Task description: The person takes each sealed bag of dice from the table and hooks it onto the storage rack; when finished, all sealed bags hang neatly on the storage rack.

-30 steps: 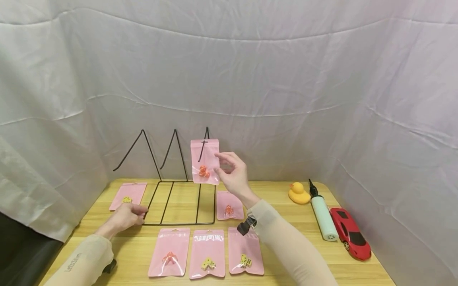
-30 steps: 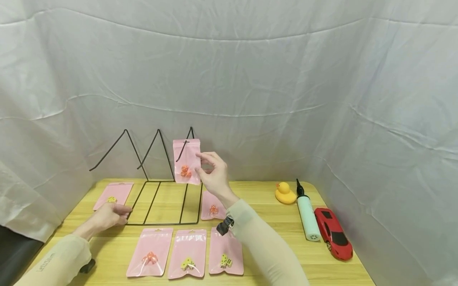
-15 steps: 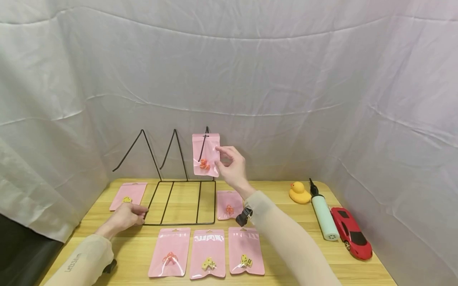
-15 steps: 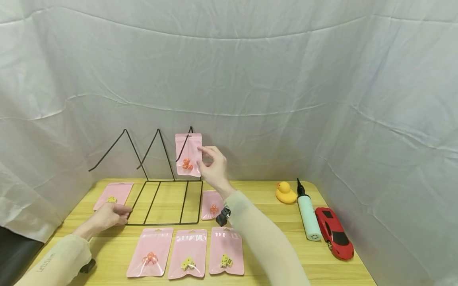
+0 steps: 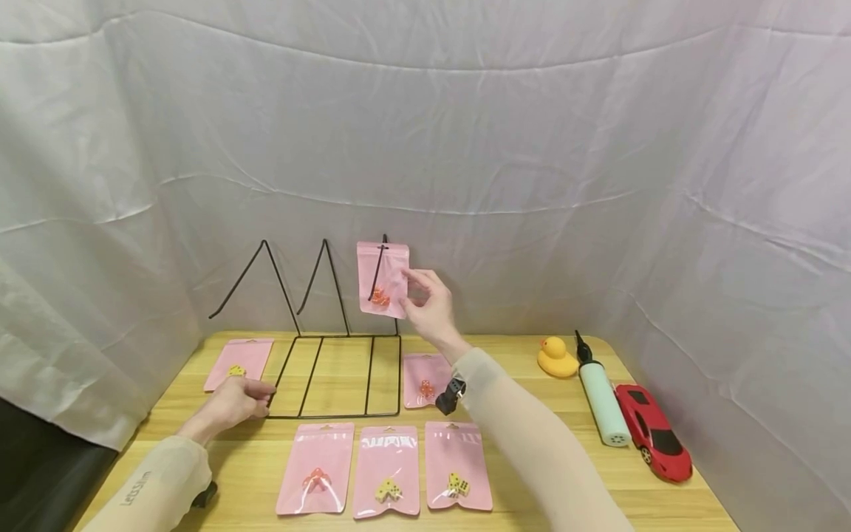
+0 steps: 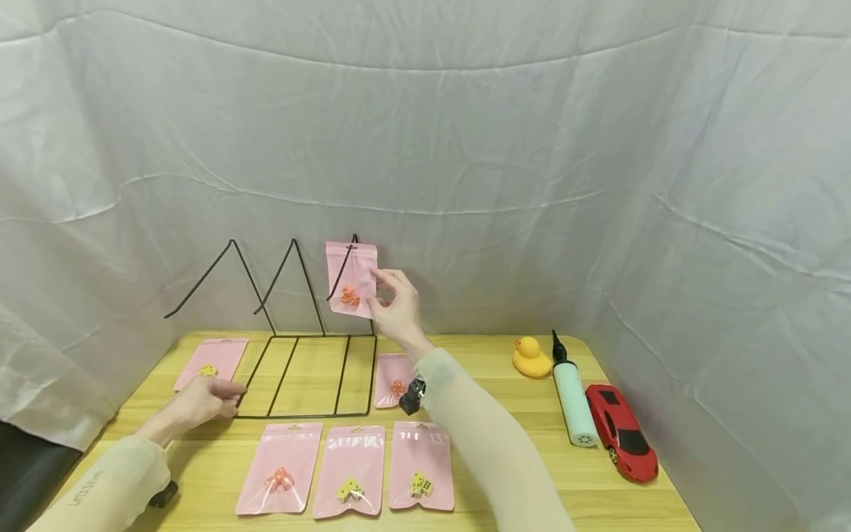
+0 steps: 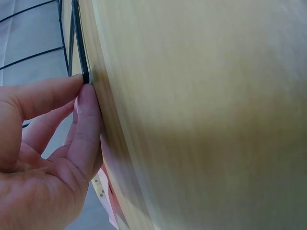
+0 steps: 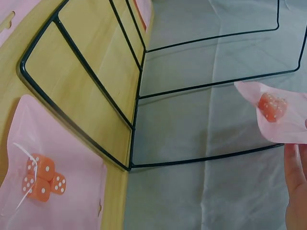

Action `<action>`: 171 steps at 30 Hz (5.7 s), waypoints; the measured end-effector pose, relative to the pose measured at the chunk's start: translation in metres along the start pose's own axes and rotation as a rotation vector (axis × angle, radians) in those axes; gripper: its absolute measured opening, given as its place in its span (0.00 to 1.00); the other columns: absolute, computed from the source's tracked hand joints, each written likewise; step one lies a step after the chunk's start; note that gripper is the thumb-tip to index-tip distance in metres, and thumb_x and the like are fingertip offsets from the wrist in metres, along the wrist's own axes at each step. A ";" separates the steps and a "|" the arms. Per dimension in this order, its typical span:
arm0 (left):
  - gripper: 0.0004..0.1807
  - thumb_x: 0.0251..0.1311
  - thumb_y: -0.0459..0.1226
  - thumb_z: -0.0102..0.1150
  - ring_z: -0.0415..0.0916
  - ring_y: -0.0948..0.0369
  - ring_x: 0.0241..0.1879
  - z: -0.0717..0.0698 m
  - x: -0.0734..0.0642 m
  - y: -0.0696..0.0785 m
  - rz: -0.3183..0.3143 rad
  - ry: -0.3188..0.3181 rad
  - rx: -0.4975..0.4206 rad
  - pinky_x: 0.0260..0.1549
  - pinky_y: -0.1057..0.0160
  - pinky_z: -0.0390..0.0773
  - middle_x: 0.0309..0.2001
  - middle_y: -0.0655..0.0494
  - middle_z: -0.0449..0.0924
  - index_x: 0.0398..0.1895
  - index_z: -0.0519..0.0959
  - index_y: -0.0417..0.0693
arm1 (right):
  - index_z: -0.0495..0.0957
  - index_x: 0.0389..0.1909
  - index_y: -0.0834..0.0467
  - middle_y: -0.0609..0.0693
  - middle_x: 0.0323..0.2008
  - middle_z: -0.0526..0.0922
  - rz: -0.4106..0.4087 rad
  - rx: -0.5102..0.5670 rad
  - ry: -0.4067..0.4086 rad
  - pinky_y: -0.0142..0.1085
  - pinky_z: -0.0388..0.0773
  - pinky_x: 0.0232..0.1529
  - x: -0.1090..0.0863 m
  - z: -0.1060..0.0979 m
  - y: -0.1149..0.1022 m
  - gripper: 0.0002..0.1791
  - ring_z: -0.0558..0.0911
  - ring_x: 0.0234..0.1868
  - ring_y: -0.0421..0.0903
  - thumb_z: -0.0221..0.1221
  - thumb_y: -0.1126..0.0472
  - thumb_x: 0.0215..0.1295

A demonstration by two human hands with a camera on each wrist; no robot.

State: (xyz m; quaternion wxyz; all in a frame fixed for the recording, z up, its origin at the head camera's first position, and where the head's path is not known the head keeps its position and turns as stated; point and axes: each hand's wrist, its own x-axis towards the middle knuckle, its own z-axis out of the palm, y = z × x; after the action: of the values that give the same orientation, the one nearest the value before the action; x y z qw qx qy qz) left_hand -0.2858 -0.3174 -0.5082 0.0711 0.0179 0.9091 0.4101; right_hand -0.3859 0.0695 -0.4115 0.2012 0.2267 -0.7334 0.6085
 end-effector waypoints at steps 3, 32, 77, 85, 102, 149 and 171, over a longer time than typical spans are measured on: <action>0.26 0.61 0.23 0.72 0.82 0.58 0.46 -0.001 0.000 0.000 0.003 0.003 0.010 0.38 0.73 0.81 0.51 0.32 0.90 0.63 0.83 0.22 | 0.83 0.71 0.63 0.63 0.66 0.83 0.018 0.012 -0.005 0.55 0.90 0.66 -0.001 -0.002 0.001 0.34 0.87 0.65 0.65 0.67 0.81 0.63; 0.27 0.59 0.24 0.72 0.82 0.58 0.45 -0.003 0.004 0.004 -0.006 0.002 0.019 0.37 0.72 0.81 0.50 0.34 0.91 0.64 0.83 0.23 | 0.79 0.74 0.64 0.66 0.72 0.83 0.608 -0.295 -0.211 0.47 0.93 0.55 -0.083 -0.087 0.057 0.36 0.89 0.63 0.63 0.76 0.57 0.68; 0.28 0.58 0.23 0.72 0.80 0.60 0.43 -0.001 0.004 0.005 -0.012 -0.006 0.001 0.36 0.72 0.82 0.48 0.37 0.90 0.64 0.82 0.22 | 0.88 0.61 0.62 0.65 0.59 0.90 0.694 -0.237 -0.072 0.37 0.91 0.36 -0.097 -0.075 0.072 0.29 0.89 0.35 0.46 0.74 0.76 0.56; 0.28 0.58 0.23 0.72 0.80 0.59 0.43 -0.001 0.002 0.007 -0.016 -0.008 -0.003 0.37 0.72 0.83 0.48 0.36 0.90 0.65 0.82 0.22 | 0.87 0.67 0.58 0.62 0.46 0.95 0.645 -0.165 -0.042 0.47 0.92 0.36 -0.100 -0.079 0.064 0.32 0.89 0.29 0.45 0.74 0.75 0.59; 0.29 0.58 0.22 0.72 0.80 0.61 0.42 -0.001 0.003 0.007 -0.029 -0.001 -0.005 0.36 0.72 0.83 0.48 0.37 0.90 0.65 0.82 0.22 | 0.89 0.65 0.59 0.61 0.37 0.94 0.454 -0.104 -0.009 0.45 0.94 0.37 -0.104 -0.092 0.045 0.29 0.92 0.32 0.43 0.73 0.77 0.61; 0.29 0.57 0.23 0.69 0.78 0.60 0.40 -0.001 0.005 0.005 -0.012 -0.007 -0.025 0.33 0.71 0.82 0.44 0.41 0.88 0.64 0.81 0.21 | 0.83 0.63 0.74 0.76 0.42 0.89 -0.012 0.069 -0.162 0.36 0.94 0.37 -0.119 -0.107 -0.067 0.25 0.90 0.37 0.32 0.71 0.80 0.64; 0.30 0.57 0.22 0.70 0.79 0.61 0.41 -0.002 0.004 0.007 -0.033 -0.006 -0.034 0.35 0.72 0.83 0.47 0.38 0.88 0.65 0.81 0.22 | 0.86 0.58 0.73 0.73 0.50 0.89 -0.151 0.068 -0.203 0.33 0.93 0.38 -0.117 -0.094 -0.082 0.21 0.91 0.42 0.32 0.71 0.81 0.64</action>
State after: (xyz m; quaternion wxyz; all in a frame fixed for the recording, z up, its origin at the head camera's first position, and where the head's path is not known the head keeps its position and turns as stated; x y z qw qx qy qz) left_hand -0.2897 -0.3137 -0.5024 0.0807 0.0030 0.9020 0.4241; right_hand -0.2409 0.1591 -0.3958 0.1634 0.3486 -0.7096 0.5901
